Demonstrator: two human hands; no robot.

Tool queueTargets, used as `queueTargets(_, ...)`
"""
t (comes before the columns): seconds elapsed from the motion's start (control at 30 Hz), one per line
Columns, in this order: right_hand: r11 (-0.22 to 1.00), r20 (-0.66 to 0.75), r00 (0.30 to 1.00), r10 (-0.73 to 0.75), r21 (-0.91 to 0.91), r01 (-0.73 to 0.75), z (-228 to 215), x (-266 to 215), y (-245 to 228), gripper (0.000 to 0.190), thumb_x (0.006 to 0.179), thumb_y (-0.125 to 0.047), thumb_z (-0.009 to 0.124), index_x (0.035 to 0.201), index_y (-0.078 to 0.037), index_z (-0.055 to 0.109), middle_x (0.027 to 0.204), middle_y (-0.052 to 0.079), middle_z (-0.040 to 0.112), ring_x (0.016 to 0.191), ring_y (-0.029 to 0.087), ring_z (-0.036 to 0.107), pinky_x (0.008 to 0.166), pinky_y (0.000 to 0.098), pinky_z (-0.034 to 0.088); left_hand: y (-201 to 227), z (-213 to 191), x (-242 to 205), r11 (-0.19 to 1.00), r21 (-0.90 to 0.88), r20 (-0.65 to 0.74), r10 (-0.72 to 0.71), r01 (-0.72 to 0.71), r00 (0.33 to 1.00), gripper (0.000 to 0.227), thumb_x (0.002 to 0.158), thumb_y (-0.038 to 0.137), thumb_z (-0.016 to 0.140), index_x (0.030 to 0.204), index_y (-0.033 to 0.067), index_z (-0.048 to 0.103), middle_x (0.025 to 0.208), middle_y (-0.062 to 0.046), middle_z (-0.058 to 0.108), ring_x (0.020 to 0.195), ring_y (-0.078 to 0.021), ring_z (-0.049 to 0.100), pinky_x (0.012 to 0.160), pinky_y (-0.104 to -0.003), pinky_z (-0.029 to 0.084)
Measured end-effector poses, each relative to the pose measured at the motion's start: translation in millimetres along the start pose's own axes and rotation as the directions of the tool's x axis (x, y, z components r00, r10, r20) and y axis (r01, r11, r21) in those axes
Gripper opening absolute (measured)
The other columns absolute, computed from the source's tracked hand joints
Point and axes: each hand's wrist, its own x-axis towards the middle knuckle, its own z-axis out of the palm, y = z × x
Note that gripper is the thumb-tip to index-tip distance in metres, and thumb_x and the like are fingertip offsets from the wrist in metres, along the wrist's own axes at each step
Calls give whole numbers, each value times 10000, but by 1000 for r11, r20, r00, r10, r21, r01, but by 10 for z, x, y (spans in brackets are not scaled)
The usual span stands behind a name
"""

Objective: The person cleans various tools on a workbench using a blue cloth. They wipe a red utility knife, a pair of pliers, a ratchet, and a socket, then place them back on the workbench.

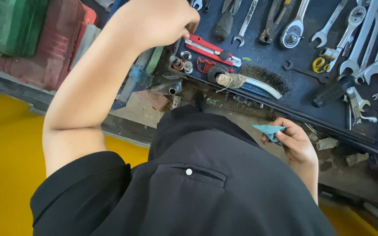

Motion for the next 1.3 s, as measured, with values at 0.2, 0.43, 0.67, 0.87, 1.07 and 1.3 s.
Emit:
queueTargets(0.2, 998, 23, 998, -50, 24, 50, -45, 8, -4, 184, 1017, -185, 627, 1001, -2, 639, 1064, 176, 674, 965, 263, 663, 872, 403, 520, 129, -330, -468, 987, 41, -264, 158, -152, 951, 139, 966, 204, 780, 980, 76, 724, 927, -75, 720, 877, -283, 701, 753, -416, 538)
queueTargets(0.43, 993, 67, 991, -112, -33, 115, 185, 160, -212, 162, 981, -171, 652, 907, -45, 582, 1159, 173, 634, 1087, 234, 625, 965, 382, 486, 401, -547, -1018, 976, -216, -378, -81, -3, 922, 140, 1008, 138, 766, 1094, 62, 687, 969, -92, 678, 883, -296, 681, 719, -392, 505)
queueTargets(0.67, 1000, -18, 1000, 3, -27, -3, 111, 283, -131, 201, 913, -44, 660, 1081, -35, 549, 997, 104, 648, 928, 165, 607, 821, 317, 490, 335, -298, -1239, 891, -445, -400, -288, 91, 870, 144, 1030, 73, 778, 1139, 43, 689, 1060, -82, 709, 932, -231, 712, 831, -325, 559)
queueTargets(0.87, 996, 6, 1000, -3, -90, 4, 39, 266, -148, 193, 906, -25, 646, 1087, -34, 580, 972, 62, 623, 899, 132, 587, 795, 284, 474, 326, -288, -929, 972, -228, -357, -145, 65, 923, 114, 995, 128, 757, 1103, 93, 742, 1068, -81, 698, 1013, -292, 676, 838, -388, 540)
queueTargets(1.07, 996, 31, 1000, -1, -90, 4, -180, 120, -162, 172, 904, 6, 632, 1063, -42, 587, 967, 35, 607, 893, 117, 566, 786, 275, 459, 309, -88, -432, 998, 31, -241, -43, 52, 969, 77, 934, 188, 742, 980, 129, 758, 988, -74, 697, 962, -310, 669, 778, -451, 517)
queueTargets(1.3, 996, -99, 995, -1, -85, -8, -721, -308, -234, 132, 947, -25, 643, 1073, -36, 604, 914, 21, 592, 834, 107, 553, 741, 273, 451, 1391, -448, -193, 998, 51, -450, 45, -24, 892, 178, 950, 139, 758, 1091, 50, 695, 1081, -107, 680, 1040, -344, 643, 857, -464, 495)
